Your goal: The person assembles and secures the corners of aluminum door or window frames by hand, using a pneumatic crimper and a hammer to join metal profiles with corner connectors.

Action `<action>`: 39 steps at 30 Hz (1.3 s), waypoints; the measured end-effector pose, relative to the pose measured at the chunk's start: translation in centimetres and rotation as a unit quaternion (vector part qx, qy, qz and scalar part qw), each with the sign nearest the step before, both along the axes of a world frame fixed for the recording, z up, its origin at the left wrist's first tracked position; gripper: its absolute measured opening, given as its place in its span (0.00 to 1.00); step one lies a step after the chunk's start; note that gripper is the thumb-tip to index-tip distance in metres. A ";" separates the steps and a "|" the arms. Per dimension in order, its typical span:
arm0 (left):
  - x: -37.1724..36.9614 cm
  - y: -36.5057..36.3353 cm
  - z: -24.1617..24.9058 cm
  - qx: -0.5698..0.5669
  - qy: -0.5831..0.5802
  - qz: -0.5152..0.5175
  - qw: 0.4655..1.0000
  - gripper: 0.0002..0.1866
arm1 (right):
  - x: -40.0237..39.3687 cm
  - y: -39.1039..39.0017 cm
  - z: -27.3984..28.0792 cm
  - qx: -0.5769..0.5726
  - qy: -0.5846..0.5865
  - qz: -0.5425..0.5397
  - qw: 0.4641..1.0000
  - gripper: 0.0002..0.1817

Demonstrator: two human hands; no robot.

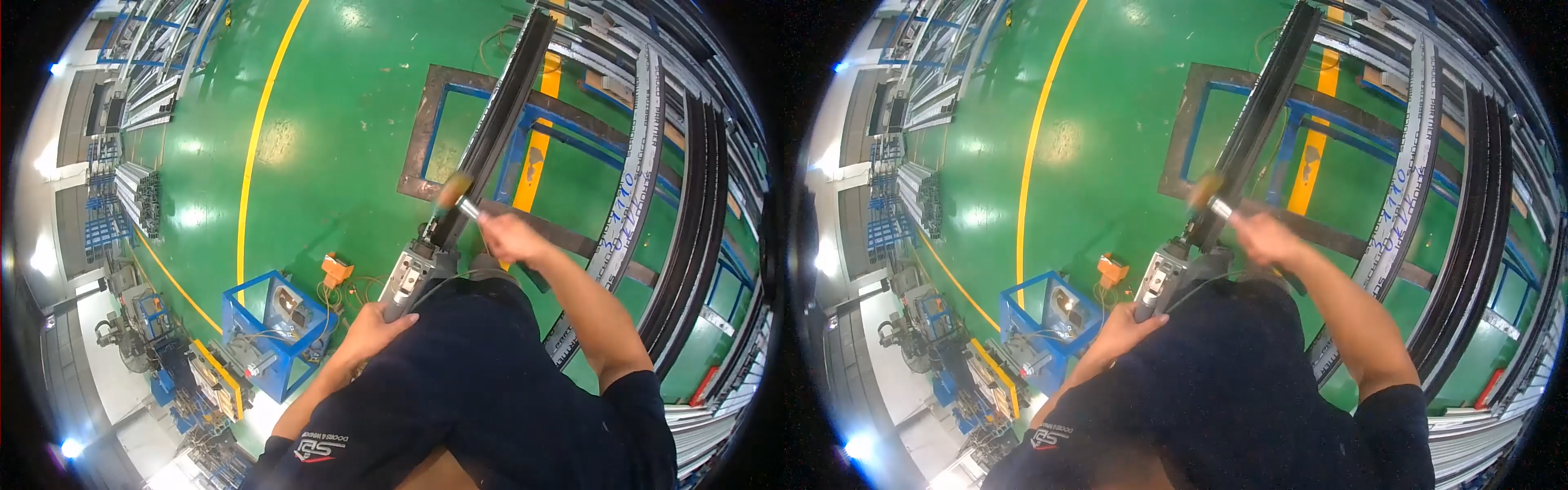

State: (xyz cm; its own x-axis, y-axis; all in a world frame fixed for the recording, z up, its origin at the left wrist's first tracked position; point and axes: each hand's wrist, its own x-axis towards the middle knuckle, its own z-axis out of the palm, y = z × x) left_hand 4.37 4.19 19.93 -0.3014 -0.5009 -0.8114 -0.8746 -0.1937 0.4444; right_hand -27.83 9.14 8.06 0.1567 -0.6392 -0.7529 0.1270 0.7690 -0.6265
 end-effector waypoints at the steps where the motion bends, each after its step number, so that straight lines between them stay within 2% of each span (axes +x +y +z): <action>1: 0.5 0.4 -0.3 -0.008 0.029 0.026 0.999 0.29 | -0.8 -0.2 0.4 -0.026 -0.008 -0.128 0.991 0.29; 3: 0.8 0.3 -0.6 -0.004 0.012 0.012 1.000 0.29 | -3.2 -1.4 -0.2 -0.049 -0.112 -0.336 0.934 0.29; 4: 0.7 0.2 -0.7 -0.001 -0.005 -0.005 1.000 0.29 | -2.7 -1.1 -1.2 -0.051 -0.110 -0.337 0.934 0.29; 6: 0.2 0.1 -0.1 -0.003 0.002 -0.004 1.000 0.29 | 0.1 -0.1 -4.0 -0.013 0.053 -0.246 0.968 0.30; 7: 0.0 0.0 0.2 -0.002 0.006 0.000 1.000 0.29 | 2.6 0.7 -2.0 -0.060 0.197 0.021 0.978 0.30; 9: 0.8 0.3 -0.1 0.017 -0.015 0.006 1.000 0.29 | 3.1 1.1 -1.9 0.023 0.070 0.105 0.992 0.31; 11: 0.8 0.4 -0.5 0.030 -0.029 0.016 0.999 0.29 | 0.4 0.7 -1.3 -0.006 0.054 0.062 0.997 0.31; 12: 0.8 0.7 -0.4 -0.013 0.025 0.026 0.999 0.29 | -0.7 0.7 -0.3 0.018 0.018 -0.039 0.999 0.28; 13: 0.7 0.9 -0.4 -0.058 0.080 0.037 0.994 0.29 | -1.9 0.8 0.4 -0.019 -0.019 -0.132 0.991 0.24; 15: 0.1 0.2 -0.6 -0.061 0.059 -0.003 0.996 0.29 | -4.4 0.6 0.9 -0.065 0.082 -0.203 0.974 0.19; 17: -1.3 -0.5 -0.4 -0.061 0.036 -0.038 0.997 0.29 | -6.9 0.8 0.7 -0.116 0.150 -0.259 0.947 0.22; 19: -3.8 -1.4 0.5 -0.052 0.062 -0.033 0.996 0.29 | -8.9 0.4 0.7 -0.184 0.151 -0.313 0.919 0.21; 20: -4.3 -1.5 -0.5 -0.033 0.076 -0.017 0.996 0.27 | -9.7 0.3 1.2 -0.184 0.151 -0.312 0.920 0.21; 22: -5.2 -1.5 -0.7 -0.013 0.074 -0.005 0.997 0.27 | -11.0 0.0 2.5 -0.136 0.005 -0.385 0.913 0.22; 23: -5.6 -1.6 -0.6 0.004 0.074 0.005 0.997 0.26 | -10.6 -0.5 2.1 -0.138 0.004 -0.381 0.914 0.22; 25: -5.9 -1.6 -0.4 0.017 0.070 0.013 0.997 0.26 | -7.8 -1.5 -0.6 -0.043 0.153 -0.385 0.909 0.27; 26: -5.9 -1.5 -0.3 0.033 0.063 0.019 0.997 0.26 | -4.7 -0.5 -4.4 -0.146 0.316 -0.245 0.905 0.29; 27: -5.9 -1.5 -0.3 0.032 0.063 0.017 0.997 0.26 | -2.0 0.6 -7.0 -0.241 0.462 -0.092 0.848 0.31; 29: -5.4 -1.3 -0.4 0.037 0.035 -0.005 0.999 0.25 | -1.4 0.8 -3.9 -0.183 0.363 0.148 0.902 0.33; 30: -4.5 -0.8 -0.3 0.039 0.030 -0.003 0.999 0.25 | -3.3 -0.1 -2.3 -0.168 0.334 0.133 0.918 0.32; 31: -4.2 -0.6 -0.3 0.029 0.047 -0.001 0.998 0.25 | -4.3 -0.2 -3.4 -0.176 0.303 0.009 0.937 0.31; 32: -4.2 -0.7 -0.4 0.014 0.063 0.005 0.998 0.25 | -5.8 -1.7 -3.3 -0.112 0.244 -0.141 0.953 0.31; 33: -4.3 -0.7 -0.3 0.016 0.061 0.010 0.998 0.25 | -6.4 -2.2 -3.3 -0.034 0.174 -0.285 0.942 0.31; 34: -4.6 -0.7 0.2 0.022 0.052 0.009 0.998 0.25 | -5.6 -2.0 -3.3 -0.027 0.170 -0.281 0.944 0.31; 36: -5.0 -0.9 0.2 0.019 0.050 0.004 0.999 0.25 | -5.2 -2.8 -2.9 -0.047 0.271 -0.313 0.909 0.30; 37: -4.9 -0.8 0.0 0.025 0.048 0.013 0.998 0.25 | -3.3 -1.0 -5.3 -0.163 0.366 -0.140 0.905 0.30; 38: -4.6 -0.6 -0.2 0.034 0.044 0.023 0.998 0.26 | -0.8 1.4 -7.7 -0.269 0.442 0.042 0.855 0.30; 39: -4.3 -0.3 -0.3 0.034 0.043 0.024 0.998 0.26 | -0.3 0.8 -2.3 -0.199 0.319 0.217 0.901 0.30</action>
State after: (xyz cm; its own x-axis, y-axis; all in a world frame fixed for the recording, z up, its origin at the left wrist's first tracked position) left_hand 0.10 3.85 19.60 -0.3492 -0.4612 -0.8157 -0.8227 -0.2657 0.5025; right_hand -28.10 9.92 5.77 0.0735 -0.8617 -0.5021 -0.6145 0.3574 -0.7033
